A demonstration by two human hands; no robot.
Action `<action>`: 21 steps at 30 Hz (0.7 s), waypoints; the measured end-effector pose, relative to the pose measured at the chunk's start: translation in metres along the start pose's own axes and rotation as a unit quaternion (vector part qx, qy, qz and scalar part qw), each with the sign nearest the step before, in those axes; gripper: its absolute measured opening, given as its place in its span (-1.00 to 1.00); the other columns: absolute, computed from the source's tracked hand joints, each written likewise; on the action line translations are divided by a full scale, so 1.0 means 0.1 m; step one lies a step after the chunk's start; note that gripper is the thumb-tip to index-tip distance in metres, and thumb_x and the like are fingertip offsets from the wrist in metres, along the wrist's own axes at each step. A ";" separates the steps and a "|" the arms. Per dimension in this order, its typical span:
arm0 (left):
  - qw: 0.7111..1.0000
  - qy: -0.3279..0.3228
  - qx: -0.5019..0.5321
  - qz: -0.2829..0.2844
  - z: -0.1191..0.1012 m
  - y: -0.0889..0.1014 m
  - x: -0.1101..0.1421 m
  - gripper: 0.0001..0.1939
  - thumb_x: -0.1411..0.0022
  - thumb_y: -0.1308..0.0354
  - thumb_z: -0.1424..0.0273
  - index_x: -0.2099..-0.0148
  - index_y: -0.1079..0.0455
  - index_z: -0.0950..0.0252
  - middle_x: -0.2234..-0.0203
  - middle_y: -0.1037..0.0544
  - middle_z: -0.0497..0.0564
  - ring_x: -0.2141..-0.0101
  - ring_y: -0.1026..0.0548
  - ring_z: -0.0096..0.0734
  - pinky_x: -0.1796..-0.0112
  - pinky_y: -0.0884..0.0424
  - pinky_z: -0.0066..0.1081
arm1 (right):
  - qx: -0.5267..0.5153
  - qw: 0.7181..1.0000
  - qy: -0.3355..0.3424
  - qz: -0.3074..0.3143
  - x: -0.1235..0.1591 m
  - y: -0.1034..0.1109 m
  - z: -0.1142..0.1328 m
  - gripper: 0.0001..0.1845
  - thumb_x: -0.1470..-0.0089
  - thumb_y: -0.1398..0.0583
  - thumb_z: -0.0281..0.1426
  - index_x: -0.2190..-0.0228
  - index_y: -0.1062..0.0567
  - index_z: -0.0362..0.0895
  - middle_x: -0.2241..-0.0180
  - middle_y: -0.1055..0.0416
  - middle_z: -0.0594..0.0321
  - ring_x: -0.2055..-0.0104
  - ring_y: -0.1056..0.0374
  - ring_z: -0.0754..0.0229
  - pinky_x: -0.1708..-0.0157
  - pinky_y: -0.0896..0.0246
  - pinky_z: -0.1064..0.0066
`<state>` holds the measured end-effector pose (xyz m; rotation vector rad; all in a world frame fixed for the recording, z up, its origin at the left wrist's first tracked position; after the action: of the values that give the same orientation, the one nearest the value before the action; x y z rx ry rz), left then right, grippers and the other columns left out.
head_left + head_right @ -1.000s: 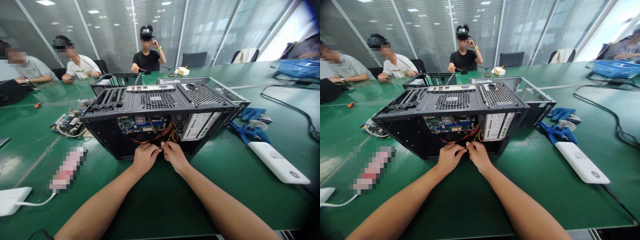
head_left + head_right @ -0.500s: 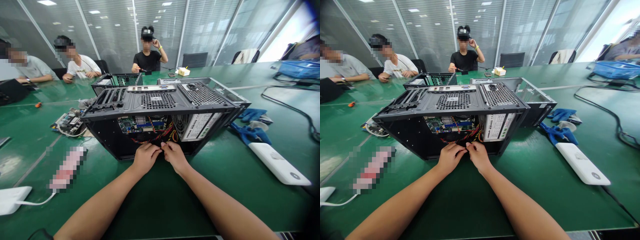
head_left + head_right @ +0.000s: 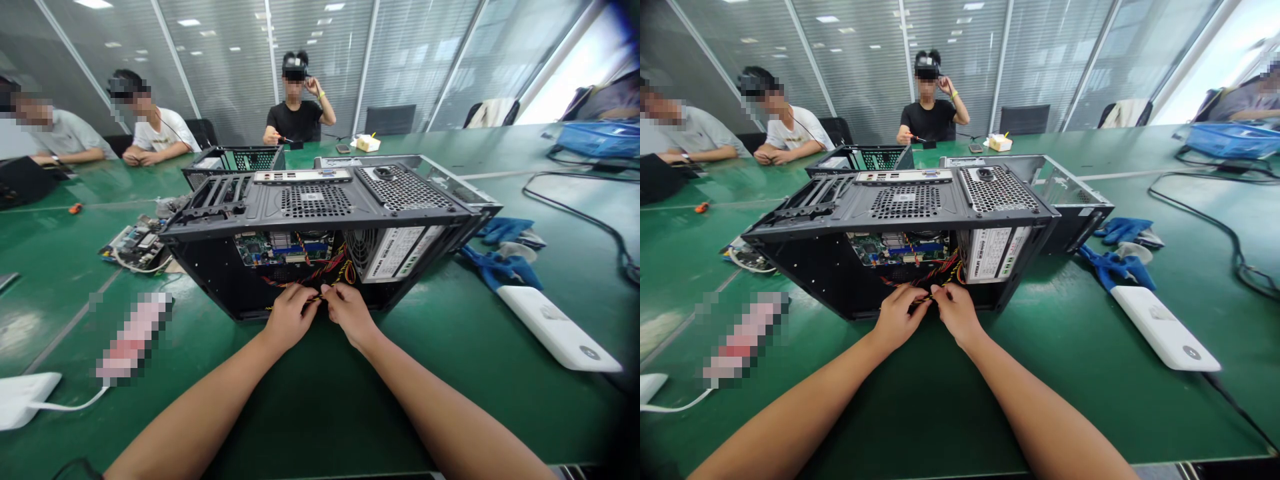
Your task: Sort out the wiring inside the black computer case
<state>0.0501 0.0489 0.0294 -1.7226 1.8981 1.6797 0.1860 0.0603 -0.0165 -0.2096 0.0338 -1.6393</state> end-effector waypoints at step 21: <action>0.997 0.065 0.025 0.039 0.06 -0.03 0.00 -0.90 -0.30 -0.17 0.44 0.31 -0.45 0.26 0.48 -0.56 -0.05 0.42 -0.50 -0.40 0.34 -0.36 -0.41 | 0.004 1.000 -0.001 -0.002 0.02 -0.01 0.03 -0.47 0.08 -0.29 0.06 0.60 -0.24 -0.08 0.74 -0.08 0.49 0.71 0.04 0.40 0.69 0.17 0.47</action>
<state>0.0491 0.0540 0.0251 -1.8013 2.0700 1.5655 0.1853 0.0589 -0.0128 -0.2066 0.0249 -1.6436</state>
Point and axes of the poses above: each hand's wrist, its own x-axis away from the middle knuckle, its own y-axis out of the back of the hand, z = x × y, the point moved 6 cm from there along -x, towards the middle knuckle
